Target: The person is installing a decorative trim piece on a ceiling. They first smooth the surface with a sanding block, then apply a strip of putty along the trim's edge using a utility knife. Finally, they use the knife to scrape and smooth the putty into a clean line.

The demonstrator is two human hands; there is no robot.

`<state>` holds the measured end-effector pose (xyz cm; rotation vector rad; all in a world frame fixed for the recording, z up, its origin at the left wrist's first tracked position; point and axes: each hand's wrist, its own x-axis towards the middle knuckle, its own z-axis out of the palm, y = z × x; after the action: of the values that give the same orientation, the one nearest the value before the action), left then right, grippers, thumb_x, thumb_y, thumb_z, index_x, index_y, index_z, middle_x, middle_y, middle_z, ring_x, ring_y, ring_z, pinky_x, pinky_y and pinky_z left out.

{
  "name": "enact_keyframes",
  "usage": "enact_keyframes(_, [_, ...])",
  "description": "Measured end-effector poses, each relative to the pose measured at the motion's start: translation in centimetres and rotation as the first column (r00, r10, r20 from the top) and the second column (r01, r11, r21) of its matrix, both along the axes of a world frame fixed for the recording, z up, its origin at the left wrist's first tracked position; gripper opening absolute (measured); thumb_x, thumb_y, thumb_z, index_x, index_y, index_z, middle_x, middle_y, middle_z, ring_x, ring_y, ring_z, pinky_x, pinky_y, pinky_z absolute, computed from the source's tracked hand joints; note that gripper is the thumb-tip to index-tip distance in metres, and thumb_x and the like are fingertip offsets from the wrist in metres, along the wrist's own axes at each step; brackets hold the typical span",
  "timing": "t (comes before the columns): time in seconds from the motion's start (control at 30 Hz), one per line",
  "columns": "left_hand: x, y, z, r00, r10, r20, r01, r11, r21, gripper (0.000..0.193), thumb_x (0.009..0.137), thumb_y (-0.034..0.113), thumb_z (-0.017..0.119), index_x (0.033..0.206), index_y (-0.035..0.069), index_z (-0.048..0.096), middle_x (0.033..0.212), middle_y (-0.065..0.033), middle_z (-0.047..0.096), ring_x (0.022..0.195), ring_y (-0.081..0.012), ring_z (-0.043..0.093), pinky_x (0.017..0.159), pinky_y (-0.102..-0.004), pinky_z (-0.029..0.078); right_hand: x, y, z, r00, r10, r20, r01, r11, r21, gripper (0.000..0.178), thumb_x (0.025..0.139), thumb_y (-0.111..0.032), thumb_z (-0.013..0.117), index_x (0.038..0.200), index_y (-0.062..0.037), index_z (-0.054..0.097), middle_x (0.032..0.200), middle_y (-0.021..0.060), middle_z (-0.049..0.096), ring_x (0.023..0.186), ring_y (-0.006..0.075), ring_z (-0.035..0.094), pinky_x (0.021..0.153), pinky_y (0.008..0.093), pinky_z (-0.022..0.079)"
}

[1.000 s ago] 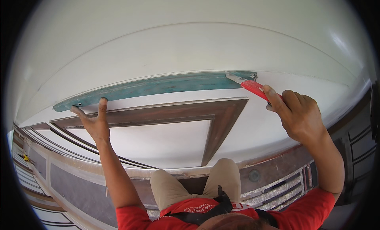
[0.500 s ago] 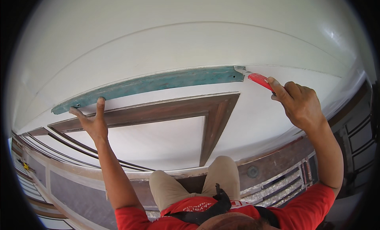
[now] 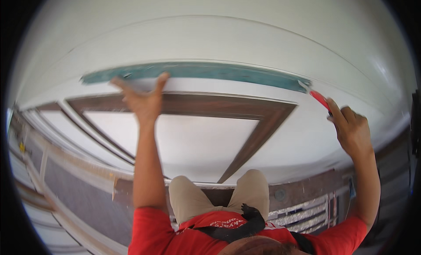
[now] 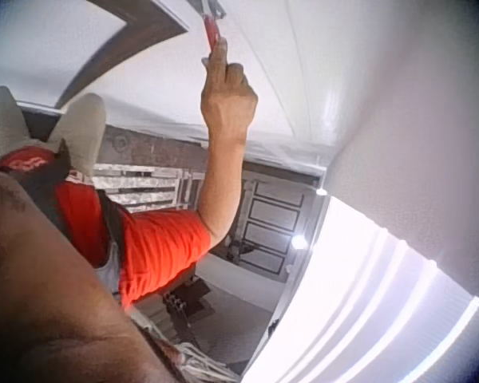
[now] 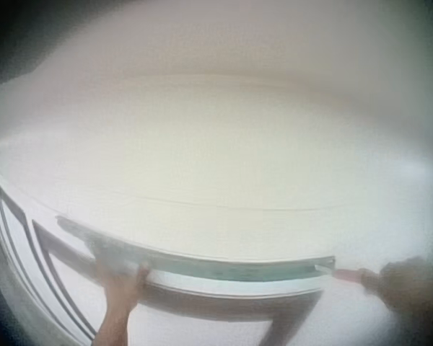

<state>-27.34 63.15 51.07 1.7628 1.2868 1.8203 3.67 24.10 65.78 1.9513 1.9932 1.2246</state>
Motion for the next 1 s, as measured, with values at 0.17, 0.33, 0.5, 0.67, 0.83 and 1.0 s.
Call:
enact_keyframes(0.17, [-0.4, -0.6, 0.7, 1.000, -0.011, 0.002, 0.012, 0.999, -0.041, 0.158, 0.064, 0.078, 0.083, 0.158, -0.013, -0.005, 0.168, -0.0352, -0.003, 0.159, -0.0425, -0.002, 0.123, -0.0659, 0.000, -9.7, 9.7, -1.5, 0.939, 0.335, -0.080, -0.333, 0.942, 0.037, 0.071, 0.080, -0.007, 0.082, 0.146, -0.0047, 0.055, 0.073, 0.0066, 0.055, 0.057, 0.0220, 0.055, 0.048, 0.0372, 0.045])
enact_keyframes(0.33, [-0.4, -0.7, 0.9, 0.997, -0.049, 0.062, 0.050, 0.999, -0.018, 0.139, 0.075, 0.056, 0.085, 0.159, -0.014, 0.000, 0.167, -0.0368, -0.001, 0.158, -0.0471, -0.003, 0.121, -0.0688, 0.001, -19.9, 22.9, -3.0, 0.800, 0.593, -0.094, -0.576, 0.802, 0.162, 0.054, 0.094, -0.020, 0.068, 0.145, -0.0072, 0.055, 0.078, 0.0073, 0.058, 0.056, 0.0205, 0.060, 0.047, 0.0346, 0.048])
enact_keyframes(0.5, [-0.3, -1.1, 1.3, 0.985, -0.141, 0.103, 0.143, 0.990, -0.008, 0.117, 0.086, 0.040, 0.076, 0.160, -0.012, 0.000, 0.166, -0.0382, -0.005, 0.157, -0.0497, -0.007, 0.120, -0.0686, -0.004, -24.3, 30.4, -2.6, 0.834, 0.543, -0.101, -0.535, 0.840, 0.095, 0.052, 0.090, -0.019, 0.072, 0.138, -0.0052, 0.060, 0.080, 0.0093, 0.063, 0.060, 0.0214, 0.066, 0.049, 0.0322, 0.051])
enact_keyframes(0.67, [-0.8, -0.9, 1.3, 0.988, -0.154, 0.033, 0.156, 0.985, -0.071, 0.120, 0.085, 0.044, 0.077, 0.163, -0.002, -0.001, 0.166, -0.0384, -0.009, 0.156, -0.0515, -0.010, 0.119, -0.0701, -0.005, -25.6, 33.8, -2.9, 0.808, 0.583, -0.088, -0.580, 0.813, 0.057, 0.056, 0.087, -0.024, 0.073, 0.134, 0.0010, 0.058, 0.079, 0.0147, 0.068, 0.061, 0.0255, 0.072, 0.053, 0.0361, 0.057])
enact_keyframes(0.83, [-1.4, -1.8, 2.4, 0.973, -0.209, 0.097, 0.218, 0.971, -0.097, 0.125, 0.083, 0.049, 0.079, 0.163, -0.001, -0.004, 0.164, -0.0407, -0.007, 0.155, -0.0548, -0.010, 0.116, -0.0751, -0.003, -27.1, 35.1, -2.4, 0.843, 0.533, -0.071, -0.533, 0.846, 0.012, 0.052, 0.091, -0.030, 0.070, 0.131, 0.0019, 0.059, 0.080, 0.0138, 0.068, 0.062, 0.0257, 0.072, 0.054, 0.0363, 0.057])
enact_keyframes(1.0, [-1.2, -1.3, 2.1, 0.984, -0.174, 0.035, 0.178, 0.976, -0.124, 0.126, 0.083, 0.050, 0.078, 0.161, -0.006, -0.003, 0.163, -0.0421, -0.007, 0.154, -0.0557, -0.010, 0.115, -0.0773, -0.002, -28.3, 36.2, -1.5, 0.830, 0.545, -0.119, -0.551, 0.834, -0.030, 0.047, 0.093, -0.031, 0.069, 0.125, 0.0017, 0.060, 0.080, 0.0145, 0.068, 0.063, 0.0272, 0.072, 0.053, 0.0369, 0.057])
